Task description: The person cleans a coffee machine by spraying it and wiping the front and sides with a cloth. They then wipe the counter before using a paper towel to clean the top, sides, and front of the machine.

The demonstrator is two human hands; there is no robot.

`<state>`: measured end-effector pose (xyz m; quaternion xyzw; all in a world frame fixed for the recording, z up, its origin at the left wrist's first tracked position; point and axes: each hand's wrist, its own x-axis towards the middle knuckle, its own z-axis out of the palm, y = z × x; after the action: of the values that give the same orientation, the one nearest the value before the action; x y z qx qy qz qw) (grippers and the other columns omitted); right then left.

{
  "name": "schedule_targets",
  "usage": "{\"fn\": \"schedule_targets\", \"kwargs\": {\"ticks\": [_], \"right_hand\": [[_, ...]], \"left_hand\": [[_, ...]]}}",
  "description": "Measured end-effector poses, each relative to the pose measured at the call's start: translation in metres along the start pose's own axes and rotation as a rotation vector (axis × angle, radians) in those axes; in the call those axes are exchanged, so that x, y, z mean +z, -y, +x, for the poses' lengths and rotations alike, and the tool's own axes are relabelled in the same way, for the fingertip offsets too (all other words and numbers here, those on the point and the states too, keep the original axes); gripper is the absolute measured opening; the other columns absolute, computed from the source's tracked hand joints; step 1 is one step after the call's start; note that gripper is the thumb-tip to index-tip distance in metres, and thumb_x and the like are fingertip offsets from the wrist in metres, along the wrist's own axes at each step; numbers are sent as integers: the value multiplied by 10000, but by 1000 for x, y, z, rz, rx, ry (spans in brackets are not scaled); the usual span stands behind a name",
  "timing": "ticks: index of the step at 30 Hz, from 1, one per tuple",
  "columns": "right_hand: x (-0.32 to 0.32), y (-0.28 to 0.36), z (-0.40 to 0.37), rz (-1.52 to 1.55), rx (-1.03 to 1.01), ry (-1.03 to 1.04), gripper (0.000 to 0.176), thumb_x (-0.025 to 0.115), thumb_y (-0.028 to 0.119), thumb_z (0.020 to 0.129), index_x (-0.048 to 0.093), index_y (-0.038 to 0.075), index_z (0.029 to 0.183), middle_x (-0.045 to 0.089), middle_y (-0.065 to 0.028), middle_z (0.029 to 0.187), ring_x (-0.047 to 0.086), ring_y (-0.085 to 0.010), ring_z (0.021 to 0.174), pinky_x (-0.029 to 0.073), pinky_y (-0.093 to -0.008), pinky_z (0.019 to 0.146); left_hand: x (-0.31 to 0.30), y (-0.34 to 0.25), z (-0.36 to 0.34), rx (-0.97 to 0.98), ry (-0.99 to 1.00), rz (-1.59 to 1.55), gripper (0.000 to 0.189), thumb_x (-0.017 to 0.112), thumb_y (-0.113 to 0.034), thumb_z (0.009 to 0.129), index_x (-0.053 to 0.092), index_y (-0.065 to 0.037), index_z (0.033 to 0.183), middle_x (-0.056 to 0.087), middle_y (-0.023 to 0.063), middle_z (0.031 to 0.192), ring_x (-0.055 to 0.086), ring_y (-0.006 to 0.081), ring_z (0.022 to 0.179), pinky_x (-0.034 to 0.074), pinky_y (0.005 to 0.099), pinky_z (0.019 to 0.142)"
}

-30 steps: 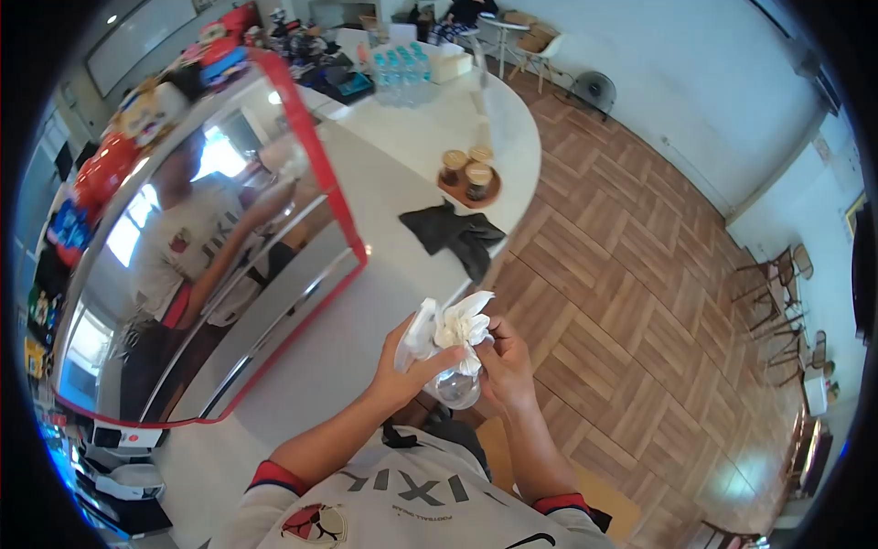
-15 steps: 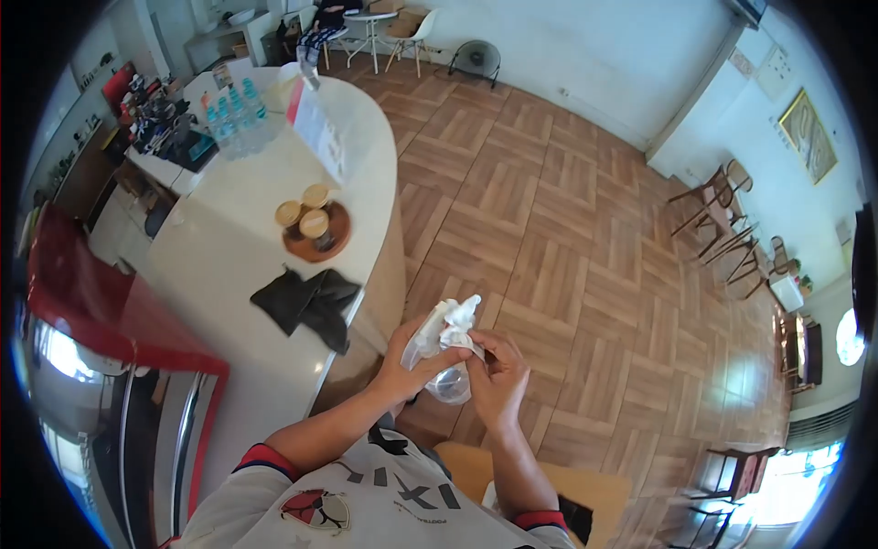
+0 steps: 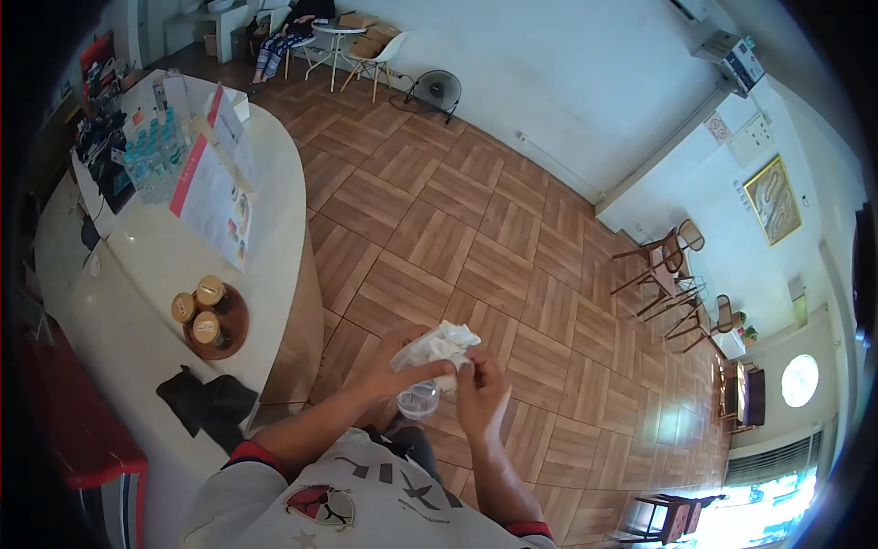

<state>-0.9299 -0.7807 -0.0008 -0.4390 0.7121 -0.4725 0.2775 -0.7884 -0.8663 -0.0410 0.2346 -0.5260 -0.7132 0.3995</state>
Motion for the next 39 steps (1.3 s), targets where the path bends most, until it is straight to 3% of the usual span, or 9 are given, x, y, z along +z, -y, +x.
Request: {"fn": "schedule_targets", "kwargs": {"ticks": [1, 4, 11, 23, 25, 26, 29, 35, 39], "right_hand": [[-7, -13, 22, 10, 0, 9, 114, 573, 30, 967, 617, -11, 1062, 646, -71, 1026, 599, -89, 853, 487, -241, 776], [-23, -57, 92, 933, 25, 247, 141, 523, 108, 1021, 532, 19, 1130, 638, -87, 1079, 621, -155, 1018, 501, -310, 895], [-40, -63, 218, 1067, 281, 284, 210, 458, 135, 1037, 525, 24, 1202, 626, -113, 1149, 627, -221, 1067, 531, -380, 930], [50, -6, 332, 1011, 255, 692, 204, 435, 208, 1065, 512, 64, 1189, 607, -61, 1025, 633, -178, 951, 562, -368, 828], [92, -16, 358, 680, 0, 724, 175, 440, 197, 1065, 527, 57, 1124, 600, -54, 987, 612, -150, 891, 532, -339, 774], [102, 7, 361, 241, -304, 564, 172, 442, 177, 1056, 539, 38, 1081, 599, -64, 949, 591, -142, 848, 488, -316, 732], [160, 19, 386, 217, -549, 341, 191, 468, 157, 1025, 537, -20, 1049, 579, -117, 919, 557, -228, 786, 451, -351, 707], [244, 55, 446, -50, -576, 517, 194, 444, 149, 1023, 538, -14, 1070, 615, -172, 905, 604, -260, 807, 472, -363, 718], [281, 92, 462, -46, -538, 477, 203, 453, 168, 1022, 544, -7, 1072, 623, -180, 896, 622, -287, 812, 478, -381, 721]], "left_hand": [[5, 3, 17, -89, -20, -45, 403, 806, -216, 840, 658, -25, 1163, 689, 34, 1028, 630, 92, 936, 500, 242, 810], [15, 33, 68, -130, -121, -207, 393, 767, -215, 878, 646, -16, 1194, 694, 39, 1034, 647, 106, 929, 512, 249, 809], [43, 48, 153, -87, -472, -470, 409, 693, -159, 926, 577, -28, 1296, 664, 81, 1174, 641, 182, 1081, 523, 340, 933], [-19, 74, 210, 76, -972, -528, 360, 705, -117, 904, 579, -10, 1223, 657, 92, 1119, 646, 189, 991, 540, 323, 825], [-51, 116, 216, 288, -781, -362, 415, 652, -74, 917, 495, 5, 1294, 608, 128, 1212, 613, 208, 1071, 517, 322, 887], [-55, 96, 217, 76, -867, -191, 547, 673, -96, 899, 405, 16, 1363, 553, 149, 1291, 574, 216, 1147, 485, 323, 945], [-109, 91, 236, 72, -830, -78, 571, 676, -97, 870, 409, 27, 1360, 557, 148, 1290, 565, 213, 1169, 463, 329, 974], [-210, 53, 278, 80, -780, -56, 561, 645, -103, 843, 454, 6, 1360, 580, 128, 1267, 562, 212, 1184, 449, 343, 1008], [-257, 37, 294, 328, -647, -416, 894, 816, -502, 775, 423, -12, 1411, 570, 99, 1303, 545, 199, 1222, 439, 361, 1032]]}}
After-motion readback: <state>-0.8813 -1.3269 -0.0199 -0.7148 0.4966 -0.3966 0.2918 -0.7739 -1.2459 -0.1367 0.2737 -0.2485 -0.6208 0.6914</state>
